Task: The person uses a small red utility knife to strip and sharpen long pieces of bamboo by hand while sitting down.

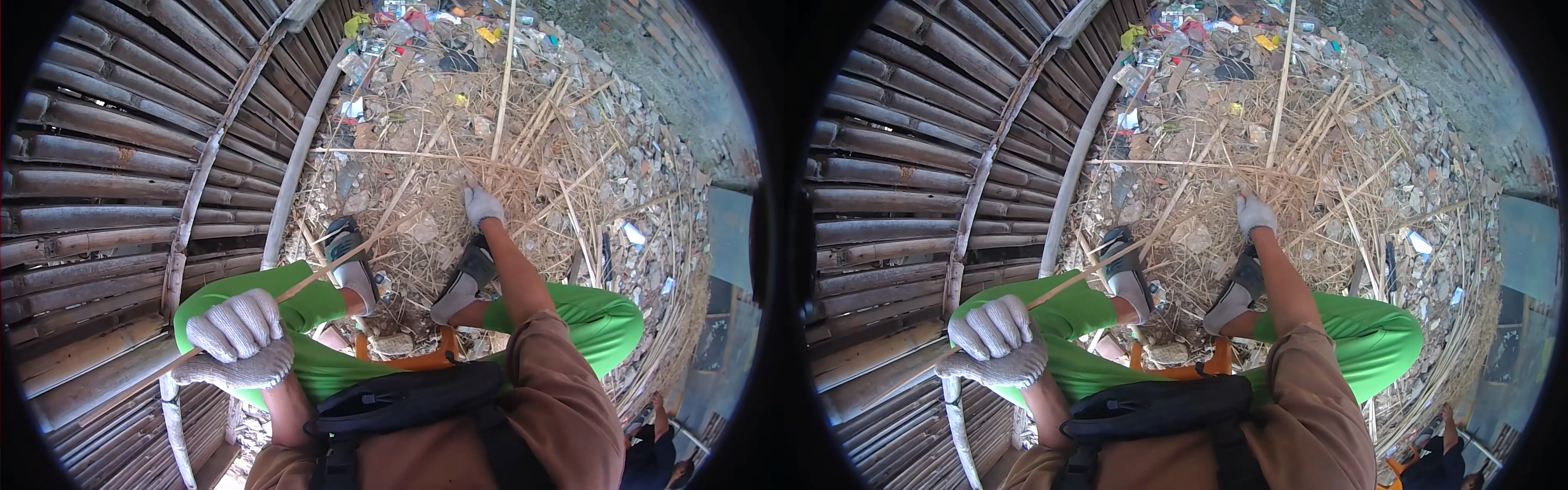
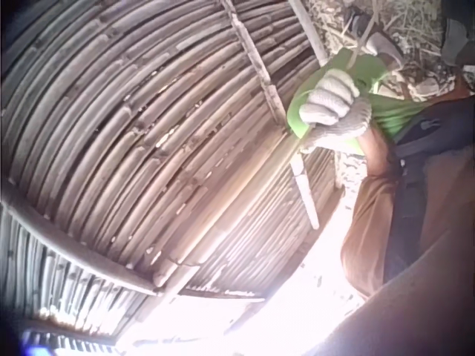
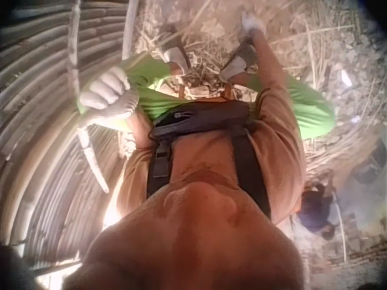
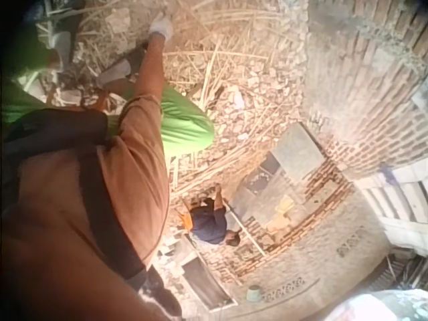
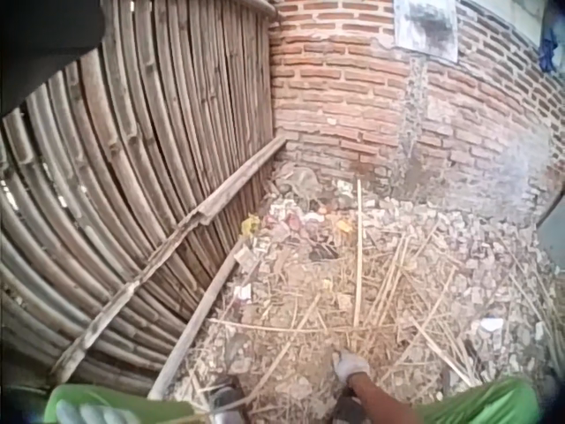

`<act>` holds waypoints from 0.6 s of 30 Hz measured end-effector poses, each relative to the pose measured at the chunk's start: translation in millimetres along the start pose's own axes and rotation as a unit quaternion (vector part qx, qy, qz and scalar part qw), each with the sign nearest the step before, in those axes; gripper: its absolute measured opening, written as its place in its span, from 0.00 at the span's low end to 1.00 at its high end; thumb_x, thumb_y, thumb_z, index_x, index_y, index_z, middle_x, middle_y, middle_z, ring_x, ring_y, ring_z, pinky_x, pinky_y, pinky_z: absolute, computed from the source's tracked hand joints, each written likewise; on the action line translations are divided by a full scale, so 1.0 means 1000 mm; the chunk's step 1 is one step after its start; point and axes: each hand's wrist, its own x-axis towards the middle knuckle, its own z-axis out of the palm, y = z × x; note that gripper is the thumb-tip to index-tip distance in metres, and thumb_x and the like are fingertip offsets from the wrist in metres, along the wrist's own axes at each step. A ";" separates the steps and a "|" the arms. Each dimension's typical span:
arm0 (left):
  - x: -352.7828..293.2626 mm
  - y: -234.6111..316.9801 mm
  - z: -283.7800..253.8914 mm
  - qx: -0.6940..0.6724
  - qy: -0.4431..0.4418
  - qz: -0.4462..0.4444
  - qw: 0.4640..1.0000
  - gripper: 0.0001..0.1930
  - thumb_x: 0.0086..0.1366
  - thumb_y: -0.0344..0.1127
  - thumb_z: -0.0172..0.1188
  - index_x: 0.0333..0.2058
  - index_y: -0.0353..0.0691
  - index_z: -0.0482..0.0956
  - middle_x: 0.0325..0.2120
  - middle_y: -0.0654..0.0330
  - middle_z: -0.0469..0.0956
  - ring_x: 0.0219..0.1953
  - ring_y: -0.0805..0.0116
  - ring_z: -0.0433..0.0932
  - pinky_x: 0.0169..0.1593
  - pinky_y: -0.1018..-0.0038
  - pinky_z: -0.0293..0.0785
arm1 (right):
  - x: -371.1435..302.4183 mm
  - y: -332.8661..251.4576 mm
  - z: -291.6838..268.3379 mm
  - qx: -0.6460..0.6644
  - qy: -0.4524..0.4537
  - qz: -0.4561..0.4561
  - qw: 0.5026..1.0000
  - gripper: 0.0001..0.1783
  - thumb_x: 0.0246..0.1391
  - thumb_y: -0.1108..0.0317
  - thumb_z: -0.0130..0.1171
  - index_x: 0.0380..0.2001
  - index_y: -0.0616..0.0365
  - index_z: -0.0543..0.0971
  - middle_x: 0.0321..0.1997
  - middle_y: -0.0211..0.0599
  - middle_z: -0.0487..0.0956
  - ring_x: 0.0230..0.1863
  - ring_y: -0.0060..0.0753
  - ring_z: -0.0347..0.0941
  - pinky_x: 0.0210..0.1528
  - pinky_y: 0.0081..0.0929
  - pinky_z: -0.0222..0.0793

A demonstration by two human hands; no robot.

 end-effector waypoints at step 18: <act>-0.027 0.074 0.004 0.379 -0.230 -0.056 0.894 0.25 0.78 0.58 0.58 0.38 0.38 0.79 0.38 0.50 0.84 0.45 0.47 0.82 0.57 0.48 0.77 | -0.031 0.015 -0.075 0.100 -0.091 0.030 0.990 0.34 0.66 0.41 0.59 0.47 0.68 0.82 0.29 0.39 0.84 0.26 0.38 0.82 0.30 0.39 0.78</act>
